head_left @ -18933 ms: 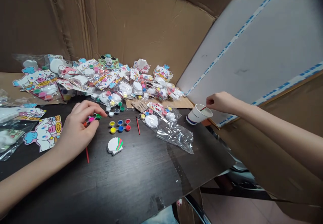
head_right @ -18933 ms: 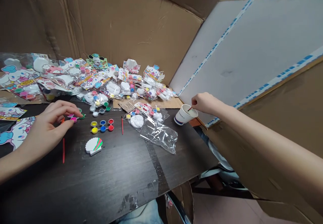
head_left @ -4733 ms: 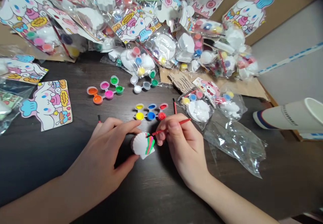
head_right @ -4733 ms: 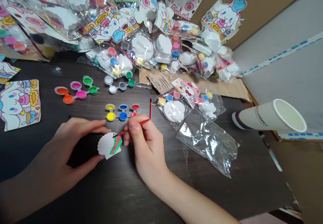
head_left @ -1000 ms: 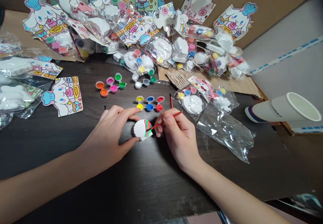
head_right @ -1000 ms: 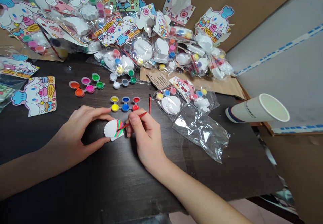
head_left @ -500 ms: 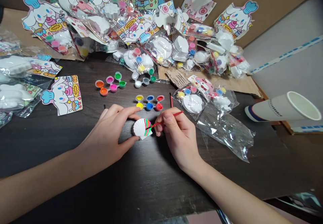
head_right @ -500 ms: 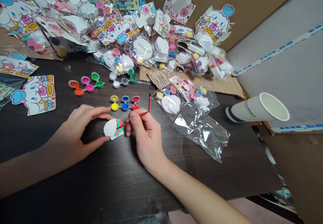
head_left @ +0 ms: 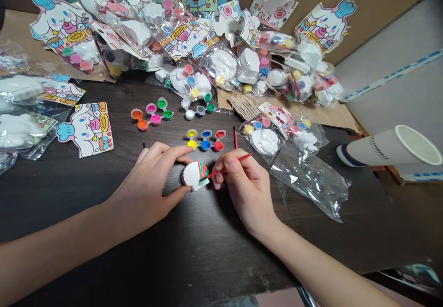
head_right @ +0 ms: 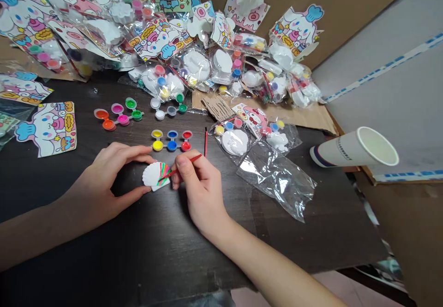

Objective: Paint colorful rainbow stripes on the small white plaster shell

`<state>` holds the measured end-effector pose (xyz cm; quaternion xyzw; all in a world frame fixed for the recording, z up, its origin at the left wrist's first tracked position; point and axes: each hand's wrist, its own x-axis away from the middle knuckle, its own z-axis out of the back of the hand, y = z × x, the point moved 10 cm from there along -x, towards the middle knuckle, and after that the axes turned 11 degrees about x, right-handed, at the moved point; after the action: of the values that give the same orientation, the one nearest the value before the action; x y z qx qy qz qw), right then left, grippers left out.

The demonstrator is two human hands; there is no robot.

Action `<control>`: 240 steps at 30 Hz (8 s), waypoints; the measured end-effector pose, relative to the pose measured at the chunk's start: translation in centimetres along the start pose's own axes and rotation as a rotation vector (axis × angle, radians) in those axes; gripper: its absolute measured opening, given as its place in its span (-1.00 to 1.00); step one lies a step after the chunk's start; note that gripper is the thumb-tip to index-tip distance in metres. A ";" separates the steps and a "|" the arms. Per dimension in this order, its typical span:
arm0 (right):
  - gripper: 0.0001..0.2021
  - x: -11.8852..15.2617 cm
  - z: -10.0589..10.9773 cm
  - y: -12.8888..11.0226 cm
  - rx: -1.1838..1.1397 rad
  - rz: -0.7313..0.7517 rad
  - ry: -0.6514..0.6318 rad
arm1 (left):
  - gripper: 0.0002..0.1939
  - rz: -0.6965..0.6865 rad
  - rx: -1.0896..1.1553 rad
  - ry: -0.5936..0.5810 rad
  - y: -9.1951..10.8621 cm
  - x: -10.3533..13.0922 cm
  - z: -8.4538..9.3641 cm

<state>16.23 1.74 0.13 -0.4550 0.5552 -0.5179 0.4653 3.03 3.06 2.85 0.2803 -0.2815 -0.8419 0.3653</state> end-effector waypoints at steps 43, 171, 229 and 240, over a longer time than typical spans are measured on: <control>-0.72 -0.4 -0.8 -0.6 0.212 0.062 -0.028 | -0.30 0.041 -0.012 -0.039 -0.2 0.2 -0.4; -0.77 -1.7 -1.5 -1.5 0.283 0.162 -0.008 | -0.46 0.046 0.024 -0.048 0.1 0.0 -0.5; -0.80 -3.9 2.8 -3.3 0.553 0.354 0.220 | -0.44 0.082 0.042 -0.068 -0.2 0.1 -0.4; -0.77 -3.0 4.1 -3.9 0.481 0.417 0.369 | -0.44 0.051 0.031 -0.047 -0.1 0.1 -0.4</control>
<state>20.87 3.90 4.04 -0.1085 0.5729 -0.6012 0.5465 3.15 2.92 2.48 0.2589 -0.3102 -0.8342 0.3753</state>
